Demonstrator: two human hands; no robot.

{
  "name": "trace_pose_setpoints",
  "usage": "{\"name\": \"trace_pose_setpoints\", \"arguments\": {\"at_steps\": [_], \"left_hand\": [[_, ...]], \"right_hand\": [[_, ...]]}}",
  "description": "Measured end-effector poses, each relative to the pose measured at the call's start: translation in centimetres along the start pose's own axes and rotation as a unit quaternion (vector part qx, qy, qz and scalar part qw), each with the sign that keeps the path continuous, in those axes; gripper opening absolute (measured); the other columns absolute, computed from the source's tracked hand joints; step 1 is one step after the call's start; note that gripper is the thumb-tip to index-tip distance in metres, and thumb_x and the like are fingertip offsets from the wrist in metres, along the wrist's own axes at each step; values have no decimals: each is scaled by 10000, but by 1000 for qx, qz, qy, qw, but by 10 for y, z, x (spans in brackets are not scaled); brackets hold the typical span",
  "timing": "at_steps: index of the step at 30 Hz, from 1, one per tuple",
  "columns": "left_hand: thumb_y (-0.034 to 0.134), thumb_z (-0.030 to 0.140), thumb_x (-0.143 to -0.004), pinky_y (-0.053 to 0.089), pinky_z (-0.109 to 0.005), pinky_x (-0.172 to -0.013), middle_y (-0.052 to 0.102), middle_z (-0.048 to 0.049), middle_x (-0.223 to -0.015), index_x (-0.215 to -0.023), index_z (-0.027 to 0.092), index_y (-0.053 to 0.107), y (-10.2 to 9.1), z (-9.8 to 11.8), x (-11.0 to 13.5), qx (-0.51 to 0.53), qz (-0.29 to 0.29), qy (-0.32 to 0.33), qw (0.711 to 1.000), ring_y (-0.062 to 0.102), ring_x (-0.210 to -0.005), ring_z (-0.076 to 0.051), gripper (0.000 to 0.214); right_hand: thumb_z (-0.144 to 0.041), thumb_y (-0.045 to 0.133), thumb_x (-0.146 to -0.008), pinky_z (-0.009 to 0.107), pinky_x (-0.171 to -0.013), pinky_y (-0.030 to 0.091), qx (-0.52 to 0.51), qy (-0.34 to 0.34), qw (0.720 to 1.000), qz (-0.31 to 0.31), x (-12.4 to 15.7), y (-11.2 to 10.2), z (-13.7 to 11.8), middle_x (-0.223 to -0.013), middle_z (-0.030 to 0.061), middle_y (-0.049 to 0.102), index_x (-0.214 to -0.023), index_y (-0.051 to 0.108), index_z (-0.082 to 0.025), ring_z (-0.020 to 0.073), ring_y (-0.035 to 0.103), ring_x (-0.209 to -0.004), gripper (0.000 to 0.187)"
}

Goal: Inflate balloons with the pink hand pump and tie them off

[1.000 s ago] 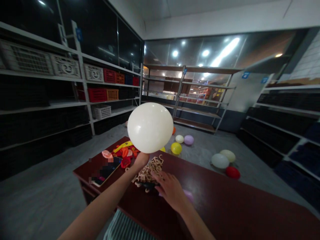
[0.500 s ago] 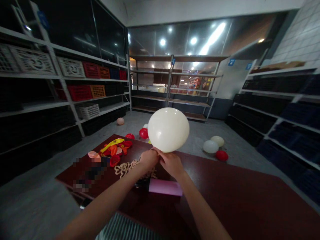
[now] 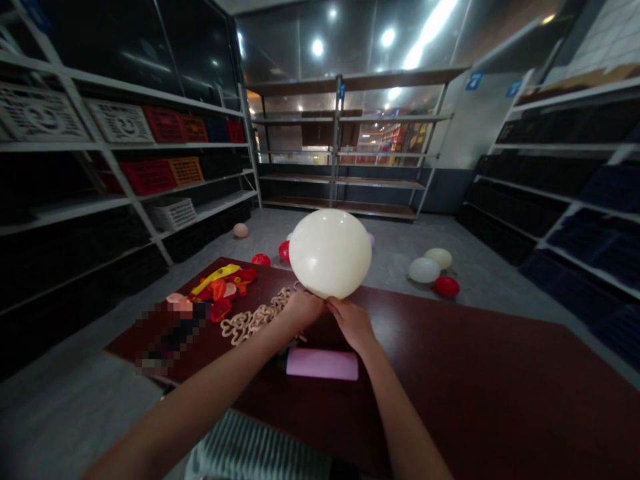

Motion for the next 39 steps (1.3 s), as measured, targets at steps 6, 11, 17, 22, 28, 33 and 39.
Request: {"name": "trace_pose_setpoints", "arguments": {"at_steps": [6, 11, 17, 22, 28, 33, 39], "left_hand": [[592, 234, -885, 425, -416, -654, 559, -126, -612, -652, 166, 566, -6, -3, 9, -122, -30, 75, 989, 630, -670, -333, 244], [521, 328, -948, 391, -316, -679, 645, -123, -772, -857, 172, 642, -29, 6, 20, -168, -66, 106, 978, 614, -739, -254, 218], [440, 361, -990, 344, -258, -620, 672, -70, -905, -974, 208, 621, -77, -1, 47, -250, 94, 38, 963, 604, -800, -196, 236], [592, 329, -919, 406, -262, -738, 643, -62, -1010, -996, 217, 650, -83, -31, 79, -234, 94, -33, 967, 594, -921, -201, 148], [650, 251, -869, 404, -345, -858, 626, -88, -1079, -967, 204, 675, -49, -35, 88, -265, 6, 18, 964, 562, -1018, -267, 111], [629, 227, -874, 392, -356, -870, 640, -95, -1024, -899, 184, 649, -54, -32, 84, -221, 36, 6, 974, 563, -994, -261, 53], [596, 224, -894, 441, -240, -746, 638, -34, -857, -887, 173, 550, -59, -29, 78, 237, 158, -52, 957, 604, -812, -142, 69]], "right_hand": [[-340, 428, -922, 250, -713, 486, -154, 25, 987, -21, -2, 5, 4, -846, -10, 744, -908, 672, -264, 166, 689, -796, 256], [-419, 476, -905, 268, -796, 502, -294, 30, 955, -26, -2, 6, -4, -900, 24, 732, -911, 652, -214, 158, 678, -869, 271], [-495, 516, -880, 260, -687, 538, -420, 66, 905, -1, 5, 9, -10, -1068, 72, 711, -965, 610, -208, 172, 698, -893, 313], [-496, 548, -863, 266, -664, 550, -492, 98, 864, 38, 12, 9, -24, -1182, 89, 675, -983, 563, -225, 173, 715, -858, 297], [-515, 587, -827, 248, -617, 546, -523, 115, 844, 37, 15, 14, -34, -1104, 50, 696, -964, 555, -238, 163, 721, -802, 311], [-553, 574, -821, 234, -574, 532, -508, 104, 854, 43, 14, 17, -31, -1094, 47, 693, -939, 551, -235, 157, 719, -775, 340], [-559, 589, -810, 219, -541, 509, -504, 112, 855, 57, 11, 19, -26, -1049, 41, 703, -944, 564, -234, 148, 715, -733, 352]]}}
Point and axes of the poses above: each hand's wrist, its own x-axis away from the middle knuckle, its own y-axis out of the palm, z = x × y, the point moved 2 cm from there along -x, towards the middle knuckle
